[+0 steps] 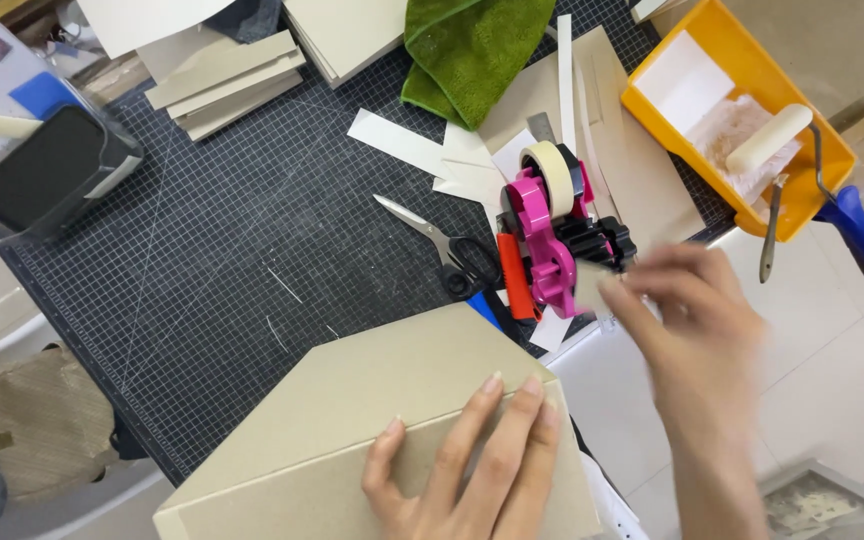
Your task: Assembling a cardboard box by applying glue to the edges and securing them with tape.
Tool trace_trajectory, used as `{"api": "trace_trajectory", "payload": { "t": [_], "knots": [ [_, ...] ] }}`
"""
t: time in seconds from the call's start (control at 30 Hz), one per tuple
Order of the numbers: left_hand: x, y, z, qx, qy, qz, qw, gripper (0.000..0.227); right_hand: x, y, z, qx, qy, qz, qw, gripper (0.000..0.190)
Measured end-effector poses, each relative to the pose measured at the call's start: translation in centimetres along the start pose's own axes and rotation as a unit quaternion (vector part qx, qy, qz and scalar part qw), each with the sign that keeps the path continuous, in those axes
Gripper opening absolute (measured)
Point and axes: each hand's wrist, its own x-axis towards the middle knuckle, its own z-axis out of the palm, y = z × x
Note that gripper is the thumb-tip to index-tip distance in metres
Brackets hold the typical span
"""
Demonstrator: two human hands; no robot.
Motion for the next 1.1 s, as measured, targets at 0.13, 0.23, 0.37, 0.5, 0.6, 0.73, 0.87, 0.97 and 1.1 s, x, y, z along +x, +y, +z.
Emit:
{"api": "trace_trajectory", "payload": {
  "t": [0.13,0.23,0.37,0.5,0.6,0.73,0.87,0.97,1.1],
  "knots": [
    [-1.2,-0.2,1.6,0.034,0.053,-0.004,0.998,0.018,-4.6,-1.6,-2.9,0.463,-0.06,0.16,0.87,0.012],
    [-1.4,0.9,1.7,0.025,0.049,-0.048,0.997,0.022,-5.6,-0.9,-2.6,0.52,-0.134,0.184,0.823,0.01],
    [-1.8,1.4,1.3,0.002,0.018,-0.09,0.996,0.015,-5.6,-0.8,-2.7,0.473,-0.154,0.223,0.838,0.012],
    [-1.2,1.3,1.9,0.048,0.056,-0.085,0.994,0.003,-4.9,-0.9,-2.7,0.458,-0.185,0.181,0.851,0.014],
    [-1.2,1.1,1.2,0.055,0.011,-0.063,0.996,0.013,-4.7,-1.0,-2.7,0.445,-0.19,0.161,0.86,0.012],
    [-1.2,1.3,0.6,0.039,-0.03,-0.077,0.996,0.013,-4.5,-1.2,-2.9,0.428,-0.199,0.152,0.868,0.011],
    [-1.4,1.7,0.7,0.032,-0.034,-0.092,0.995,0.013,-4.3,-1.2,-3.2,0.419,-0.208,0.121,0.876,0.01],
    [-1.7,1.8,0.9,0.032,-0.027,-0.092,0.995,0.014,-4.5,-1.1,-3.3,0.399,-0.2,0.138,0.884,0.013],
    [-1.5,1.8,0.7,0.031,-0.03,-0.098,0.994,0.014,-4.4,-1.4,-3.3,0.393,-0.199,0.13,0.888,0.013]
  ]
}}
